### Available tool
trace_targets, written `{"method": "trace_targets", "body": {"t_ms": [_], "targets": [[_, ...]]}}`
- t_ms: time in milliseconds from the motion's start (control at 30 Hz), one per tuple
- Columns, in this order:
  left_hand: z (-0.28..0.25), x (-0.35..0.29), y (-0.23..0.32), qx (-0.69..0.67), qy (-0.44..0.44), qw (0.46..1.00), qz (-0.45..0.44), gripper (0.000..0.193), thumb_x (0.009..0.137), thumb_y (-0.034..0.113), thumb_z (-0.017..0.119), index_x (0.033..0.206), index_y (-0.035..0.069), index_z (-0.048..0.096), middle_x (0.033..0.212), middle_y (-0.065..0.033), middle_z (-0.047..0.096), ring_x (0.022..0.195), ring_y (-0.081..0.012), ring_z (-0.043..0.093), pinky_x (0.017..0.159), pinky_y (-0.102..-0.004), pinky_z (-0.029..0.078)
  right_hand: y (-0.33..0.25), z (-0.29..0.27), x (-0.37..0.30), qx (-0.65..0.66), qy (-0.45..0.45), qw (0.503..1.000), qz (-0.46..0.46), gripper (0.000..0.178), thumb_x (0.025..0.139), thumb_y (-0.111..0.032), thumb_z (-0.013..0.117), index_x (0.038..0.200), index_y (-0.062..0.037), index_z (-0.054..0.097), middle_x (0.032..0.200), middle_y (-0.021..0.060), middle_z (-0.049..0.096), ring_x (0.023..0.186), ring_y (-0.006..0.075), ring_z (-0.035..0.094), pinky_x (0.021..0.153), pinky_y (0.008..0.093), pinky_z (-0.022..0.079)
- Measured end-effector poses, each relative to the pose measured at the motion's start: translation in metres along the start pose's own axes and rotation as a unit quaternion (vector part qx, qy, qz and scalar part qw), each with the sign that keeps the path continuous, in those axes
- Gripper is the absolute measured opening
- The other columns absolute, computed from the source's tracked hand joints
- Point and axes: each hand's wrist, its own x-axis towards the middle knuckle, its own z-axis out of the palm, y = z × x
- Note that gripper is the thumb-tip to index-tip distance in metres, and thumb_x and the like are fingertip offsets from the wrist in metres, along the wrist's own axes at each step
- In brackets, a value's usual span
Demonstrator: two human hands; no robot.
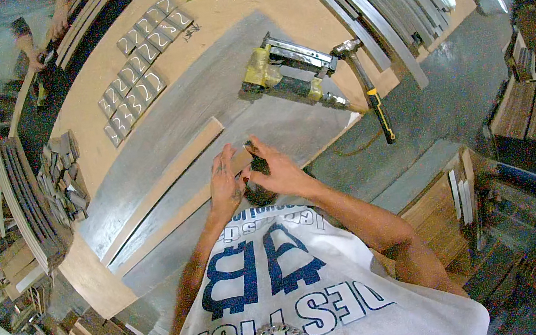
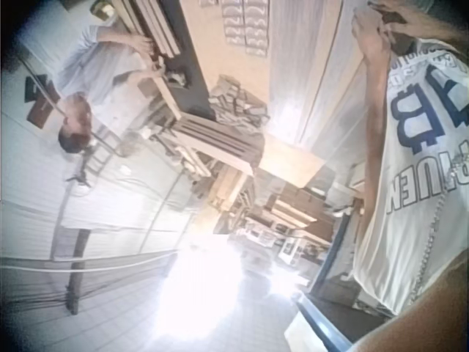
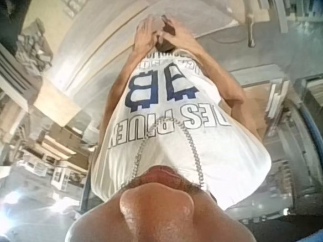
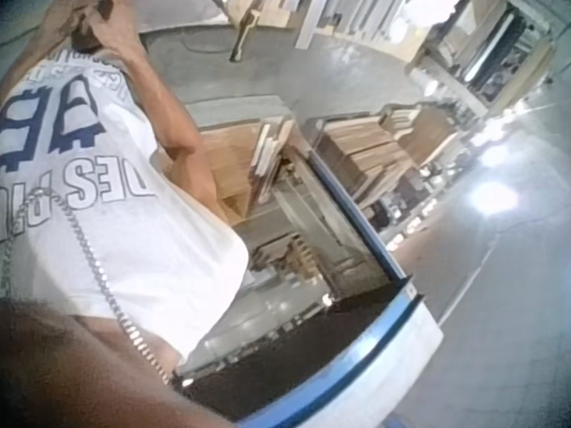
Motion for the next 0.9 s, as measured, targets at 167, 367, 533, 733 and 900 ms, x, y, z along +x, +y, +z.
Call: {"method": "trace_targets", "body": {"t_ms": [167, 367, 533, 733, 900], "targets": [[-0.001, 0.0, -0.002, 0.005, 0.006, 1.0, 0.013, 0.073, 0.085, 0.015, 0.068, 0.147, -0.001, 0.033, 0.129, -0.0178, 0.059, 0.12, -0.0385, 0.051, 0.099, -0.0431, 0.046, -0.013, -0.006, 0.002, 0.024, -0.012, 0.998, 0.051, 0.087, 0.087, -0.035, 0.071, 0.15, 0.0057, 0.027, 0.14, 0.0276, 0.052, 0.131, 0.0399, 0.05, 0.108, 0.0418, 0.04], [-0.004, 0.001, -0.001, -0.024, -0.004, 0.999, 0.027, 0.073, 0.083, 0.012, 0.068, 0.146, -0.003, 0.034, 0.13, -0.0235, 0.057, 0.123, -0.0414, 0.048, 0.102, -0.0443, 0.044, 0.004, 0.009, 0.005, 0.061, 0.02, 0.997, 0.049, 0.089, 0.088, -0.035, 0.071, 0.152, 0.0046, 0.024, 0.144, 0.0262, 0.049, 0.135, 0.0373, 0.047, 0.111, 0.0395, 0.037], [-0.004, 0.002, -0.001, -0.044, -0.003, 0.999, 0.011, 0.071, 0.083, 0.014, 0.068, 0.144, -0.005, 0.036, 0.13, -0.0272, 0.055, 0.123, -0.044, 0.048, 0.103, -0.0463, 0.042, -0.009, 0.004, 0.005, 0.055, 0.006, 0.997, 0.047, 0.09, 0.088, -0.034, 0.071, 0.153, 0.0045, 0.021, 0.145, 0.027, 0.048, 0.135, 0.0377, 0.047, 0.112, 0.0397, 0.036], [0.0, 0.002, -0.003, -0.056, 0.002, 0.998, -0.003, 0.069, 0.084, 0.015, 0.068, 0.143, -0.003, 0.038, 0.126, -0.0262, 0.057, 0.12, -0.0426, 0.05, 0.102, -0.0454, 0.044, -0.009, 0.003, 0.004, 0.015, 0.022, 0.999, 0.048, 0.088, 0.088, -0.031, 0.071, 0.153, 0.0002, 0.022, 0.142, 0.0284, 0.049, 0.134, 0.0394, 0.046, 0.112, 0.0411, 0.035], [0.007, -0.001, -0.004, -0.028, 0.02, 0.999, -0.017, 0.069, 0.083, 0.018, 0.071, 0.142, -0.001, 0.04, 0.129, -0.0205, 0.057, 0.12, -0.0384, 0.051, 0.102, -0.0445, 0.044, -0.011, -0.054, 0.058, -0.437, 0.259, 0.856, -0.097, 0.086, 0.079, -0.018, 0.078, 0.149, -0.0024, 0.031, 0.129, 0.0288, 0.055, 0.118, 0.0472, 0.053, 0.1, 0.0461, 0.045]]}}
